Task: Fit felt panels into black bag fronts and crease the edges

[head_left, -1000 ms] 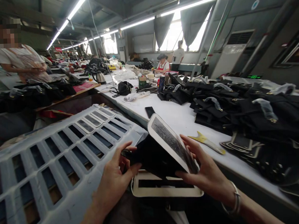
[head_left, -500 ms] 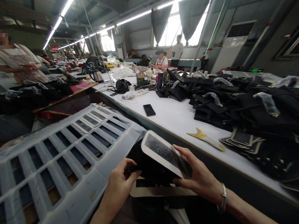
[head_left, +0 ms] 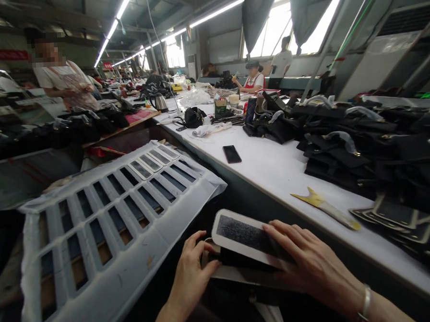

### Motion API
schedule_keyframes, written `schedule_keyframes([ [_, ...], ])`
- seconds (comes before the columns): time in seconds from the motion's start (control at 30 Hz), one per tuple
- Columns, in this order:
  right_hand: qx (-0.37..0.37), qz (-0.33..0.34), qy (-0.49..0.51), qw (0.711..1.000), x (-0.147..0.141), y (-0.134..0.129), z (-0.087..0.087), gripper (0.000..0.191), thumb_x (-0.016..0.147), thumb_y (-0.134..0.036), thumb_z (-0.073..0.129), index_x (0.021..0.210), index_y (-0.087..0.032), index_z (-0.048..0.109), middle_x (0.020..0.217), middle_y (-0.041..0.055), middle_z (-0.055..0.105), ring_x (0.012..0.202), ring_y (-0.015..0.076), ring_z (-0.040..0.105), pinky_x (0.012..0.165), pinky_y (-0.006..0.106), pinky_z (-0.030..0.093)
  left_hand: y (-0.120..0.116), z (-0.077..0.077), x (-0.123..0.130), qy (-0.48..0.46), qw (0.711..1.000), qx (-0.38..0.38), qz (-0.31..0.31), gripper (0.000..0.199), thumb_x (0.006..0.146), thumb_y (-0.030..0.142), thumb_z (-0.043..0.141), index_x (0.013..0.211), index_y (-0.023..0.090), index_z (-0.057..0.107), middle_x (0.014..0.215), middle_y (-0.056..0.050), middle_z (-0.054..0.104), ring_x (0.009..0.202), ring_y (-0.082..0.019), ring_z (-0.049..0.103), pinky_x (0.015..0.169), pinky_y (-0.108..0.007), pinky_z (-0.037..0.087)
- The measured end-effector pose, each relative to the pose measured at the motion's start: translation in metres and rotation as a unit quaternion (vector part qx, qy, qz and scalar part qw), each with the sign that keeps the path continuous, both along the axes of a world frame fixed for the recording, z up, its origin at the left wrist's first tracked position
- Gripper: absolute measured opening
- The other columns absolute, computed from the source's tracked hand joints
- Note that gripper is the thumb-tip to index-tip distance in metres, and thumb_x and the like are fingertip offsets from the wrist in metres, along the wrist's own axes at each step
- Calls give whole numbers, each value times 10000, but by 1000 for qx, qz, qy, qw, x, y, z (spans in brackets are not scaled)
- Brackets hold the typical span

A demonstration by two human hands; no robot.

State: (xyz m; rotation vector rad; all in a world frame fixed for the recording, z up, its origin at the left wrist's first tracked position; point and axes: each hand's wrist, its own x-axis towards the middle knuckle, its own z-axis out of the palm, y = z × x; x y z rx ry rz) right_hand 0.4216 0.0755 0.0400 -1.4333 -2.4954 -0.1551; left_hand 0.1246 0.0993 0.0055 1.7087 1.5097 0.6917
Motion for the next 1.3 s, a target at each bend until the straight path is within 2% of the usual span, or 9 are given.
schedule_keyframes([
  [0.1, 29, -2, -22, 999, 3, 2, -1, 940, 648, -240, 823, 1464, -222, 359, 1348, 144, 587, 1002, 334, 635, 793, 450, 560, 2, -1, 4, 34, 999, 20, -4, 15, 739, 229, 702, 728, 232, 692, 1413, -91, 521, 1343, -318, 429, 1125, -492, 310],
  [0.23, 37, 5, -36, 999, 8, -1, -1, 930, 672, -271, 805, 1480, -226, 347, 1360, 146, 578, 1003, 333, 639, 791, 444, 560, 6, -1, 12, 64, 996, 51, -22, 97, 710, 166, 697, 637, 222, 668, 1410, -90, 537, 1360, -334, 413, 1137, -514, 292],
  [0.33, 31, 24, -36, 999, 7, -4, -3, 914, 683, -305, 801, 1479, -224, 358, 1386, 165, 549, 1019, 332, 643, 807, 449, 569, 5, -2, 9, 18, 998, 51, 10, 92, 719, 152, 678, 770, 226, 660, 1396, -93, 536, 1320, -308, 463, 1115, -490, 334],
  [0.5, -10, 60, -17, 998, 1, 2, -1, 925, 621, -216, 808, 1454, -249, 407, 1378, 162, 539, 997, 310, 654, 784, 425, 590, -3, -17, -10, -128, 990, -15, 62, 268, 805, 338, 677, 1048, 230, 644, 1396, -113, 532, 1323, -310, 464, 1118, -488, 322],
  [0.67, -52, 87, 3, 995, -10, 14, 6, 982, 536, -206, 860, 1424, -221, 440, 1294, 137, 605, 1001, 307, 659, 817, 406, 597, -14, -37, -13, -386, 894, -168, 156, 526, 887, 582, 540, 1239, 193, 561, 1370, -133, 563, 1345, -296, 452, 1064, -427, 396],
  [0.87, -65, 116, -23, 991, -24, 13, -6, 948, 546, -272, 863, 1407, -211, 470, 1272, 154, 627, 967, 333, 672, 786, 457, 598, -17, -63, 2, -496, 805, -256, 202, 610, 878, 676, 482, 1225, 192, 614, 1235, -91, 667, 1229, -271, 554, 980, -384, 440],
  [1.0, -113, 117, -21, 986, -22, 12, -7, 932, 560, -226, 824, 1420, -229, 465, 1296, 149, 615, 1007, 345, 662, 812, 457, 589, -16, -74, 16, -548, 776, -246, 194, 515, 872, 621, 559, 1106, 181, 690, 1029, -62, 737, 1057, -245, 636, 914, -333, 452],
  [1.17, -250, 129, -3, 960, -18, 18, 7, 914, 610, -247, 807, 1445, -295, 438, 1307, 104, 601, 1072, 316, 633, 893, 439, 556, -16, -74, 29, -587, 740, -241, 224, 456, 781, 626, 675, 839, 176, 725, 786, -26, 736, 775, -188, 668, 826, -290, 481],
  [1.3, -256, 131, -3, 958, -24, 23, 11, 911, 612, -346, 853, 1433, -283, 465, 1243, 117, 625, 981, 323, 656, 796, 431, 574, -17, -60, 33, -582, 741, -246, 226, 462, 800, 641, 635, 896, 201, 734, 833, -26, 744, 859, -251, 693, 794, -331, 517],
])
